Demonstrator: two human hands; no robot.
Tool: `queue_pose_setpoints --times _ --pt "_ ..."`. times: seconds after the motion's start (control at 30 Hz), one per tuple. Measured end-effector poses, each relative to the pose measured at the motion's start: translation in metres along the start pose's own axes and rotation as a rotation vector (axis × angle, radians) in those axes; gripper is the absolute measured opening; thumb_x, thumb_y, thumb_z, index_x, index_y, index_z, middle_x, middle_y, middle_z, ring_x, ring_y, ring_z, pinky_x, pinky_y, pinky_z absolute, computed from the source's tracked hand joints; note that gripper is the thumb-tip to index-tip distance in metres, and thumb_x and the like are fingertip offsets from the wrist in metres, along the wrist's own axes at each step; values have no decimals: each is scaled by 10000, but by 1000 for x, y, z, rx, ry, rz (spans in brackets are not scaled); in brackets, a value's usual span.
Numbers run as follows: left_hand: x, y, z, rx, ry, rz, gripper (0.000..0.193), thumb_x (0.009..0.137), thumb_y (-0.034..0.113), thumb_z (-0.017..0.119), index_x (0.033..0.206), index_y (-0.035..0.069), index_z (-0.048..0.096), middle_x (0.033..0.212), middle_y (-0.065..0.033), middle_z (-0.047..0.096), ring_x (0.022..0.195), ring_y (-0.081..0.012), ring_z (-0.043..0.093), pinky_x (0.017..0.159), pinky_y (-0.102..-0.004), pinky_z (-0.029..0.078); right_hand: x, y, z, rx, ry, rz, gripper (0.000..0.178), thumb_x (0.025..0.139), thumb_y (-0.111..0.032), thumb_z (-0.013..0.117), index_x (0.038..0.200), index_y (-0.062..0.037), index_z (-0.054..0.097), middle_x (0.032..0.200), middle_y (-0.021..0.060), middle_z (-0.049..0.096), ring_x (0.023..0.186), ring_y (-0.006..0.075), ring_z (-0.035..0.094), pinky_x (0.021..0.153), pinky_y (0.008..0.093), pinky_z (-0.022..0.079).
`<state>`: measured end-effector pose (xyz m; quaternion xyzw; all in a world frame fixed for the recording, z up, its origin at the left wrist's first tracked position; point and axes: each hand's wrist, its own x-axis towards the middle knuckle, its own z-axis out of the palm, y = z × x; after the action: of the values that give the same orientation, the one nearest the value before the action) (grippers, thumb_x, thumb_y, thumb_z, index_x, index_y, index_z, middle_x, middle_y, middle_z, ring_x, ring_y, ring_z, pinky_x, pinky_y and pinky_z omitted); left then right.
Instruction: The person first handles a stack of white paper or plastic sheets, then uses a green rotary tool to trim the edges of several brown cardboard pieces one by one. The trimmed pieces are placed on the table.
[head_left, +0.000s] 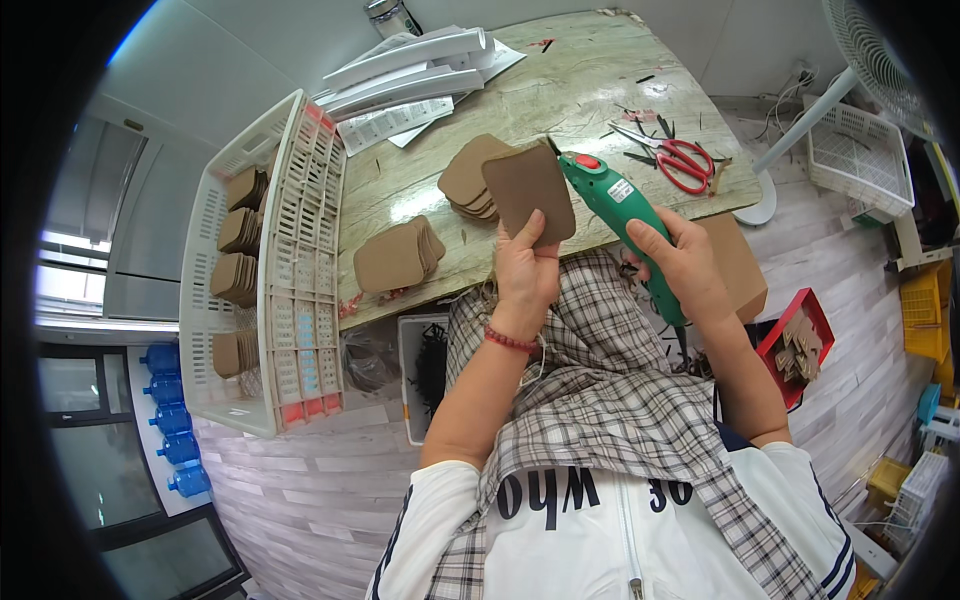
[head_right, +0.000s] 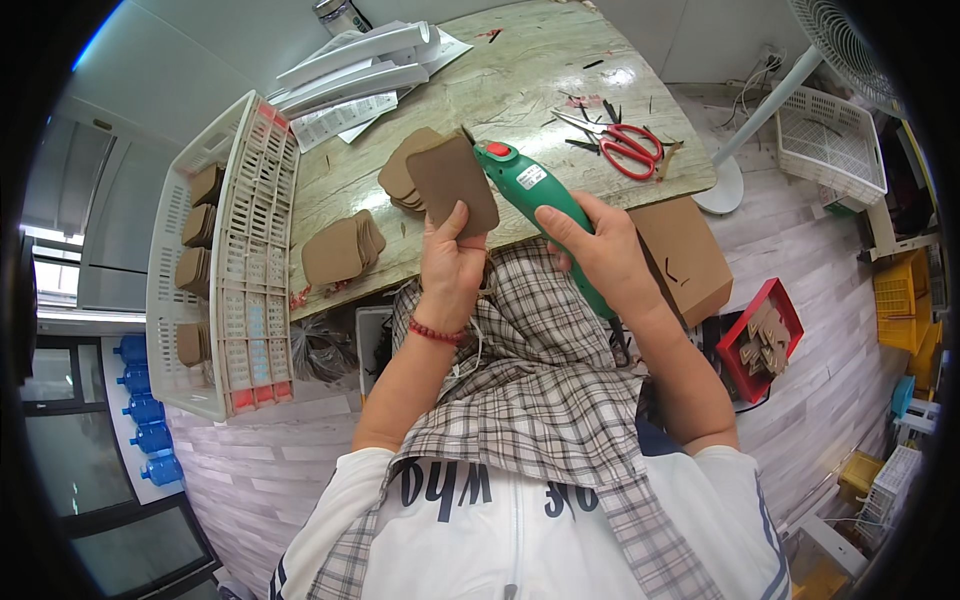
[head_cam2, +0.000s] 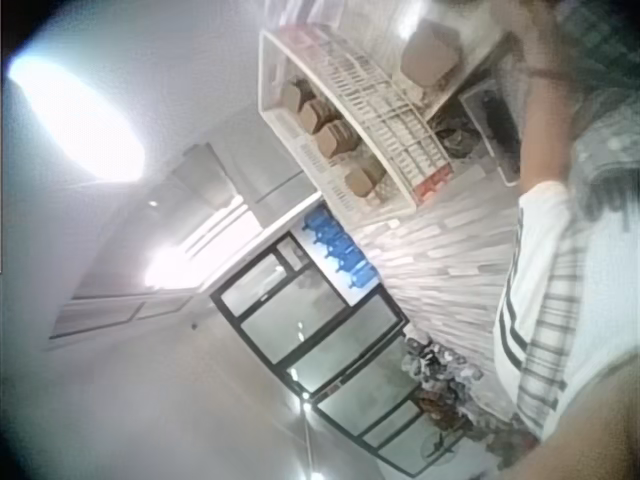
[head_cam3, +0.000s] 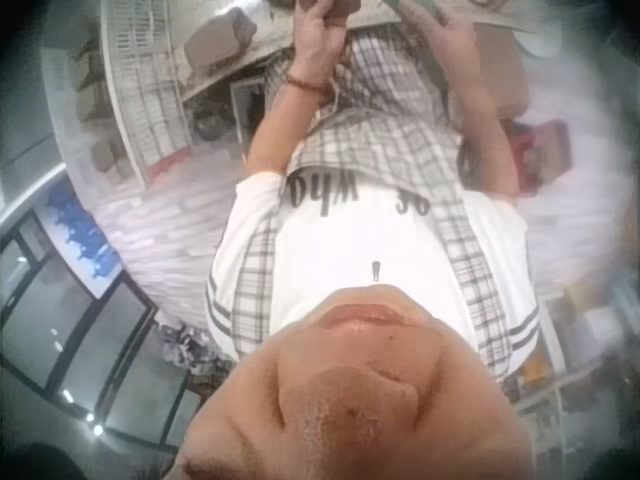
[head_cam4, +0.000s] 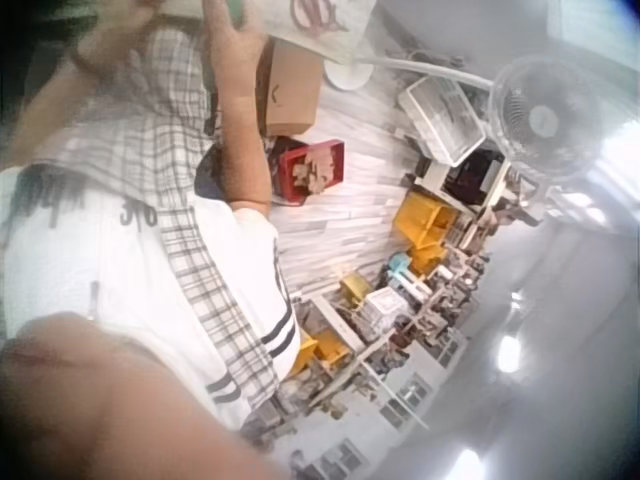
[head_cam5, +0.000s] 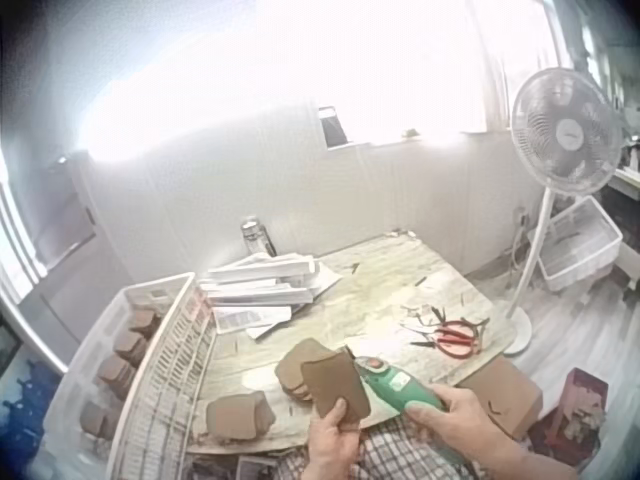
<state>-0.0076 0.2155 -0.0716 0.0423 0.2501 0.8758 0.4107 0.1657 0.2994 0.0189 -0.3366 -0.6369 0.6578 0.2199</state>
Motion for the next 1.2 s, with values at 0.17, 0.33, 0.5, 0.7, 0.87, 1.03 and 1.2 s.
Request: queue_pose_setpoints --times 0.17,0.33,0.5,0.7,0.87,1.03,1.2 --pt "0 28 -25 220 -79 16 378 878 -76 617 1231 45 556 1180 -84 645 1067 -220 640 927 -365 544 -9 -5 -14 3 -58 38 350 918 -312 670 1048 12 646 714 1 575 608 61 527 538 226 450" --pt "-2 59 -34 439 -131 -8 366 858 -97 617 1205 19 603 1144 -94 670 1012 -181 663 856 -312 573 -15 7 -28 -99 -124 73 358 904 -310 684 1057 11 651 717 2 574 606 62 528 542 225 449" --pt "-4 78 -44 578 -154 -108 375 855 -100 606 1214 8 612 1105 -82 688 965 -163 679 792 -278 577 -20 17 -29 -137 -204 71 389 916 -290 668 1142 23 622 791 10 593 634 62 538 553 215 457" --pt "-16 79 -42 667 -128 -235 404 837 -98 617 1230 -7 601 1099 -85 689 925 -151 680 769 -278 578 -25 21 -20 -146 -178 68 338 882 -247 703 1088 15 645 742 14 598 582 55 523 523 227 430" --pt "-26 76 -46 679 -117 -341 420 832 -93 624 1243 -14 589 1098 -93 685 921 -163 680 763 -300 584 -24 27 -13 -136 -176 62 338 888 -262 692 1073 18 648 727 16 597 579 60 526 526 227 434" --pt "-32 81 -46 700 -135 -411 455 823 -86 627 1269 -12 572 1108 -84 680 945 -156 671 786 -284 565 -22 21 -13 -119 -211 107 341 888 -273 691 1054 22 648 722 23 594 580 68 533 529 230 441" --pt "-27 102 -52 841 -140 -531 477 813 -79 642 1280 -18 562 1133 -80 673 980 -163 660 863 -301 535 -23 21 -19 -89 -273 166 352 883 -291 693 1035 23 649 718 23 589 580 72 532 531 229 444"
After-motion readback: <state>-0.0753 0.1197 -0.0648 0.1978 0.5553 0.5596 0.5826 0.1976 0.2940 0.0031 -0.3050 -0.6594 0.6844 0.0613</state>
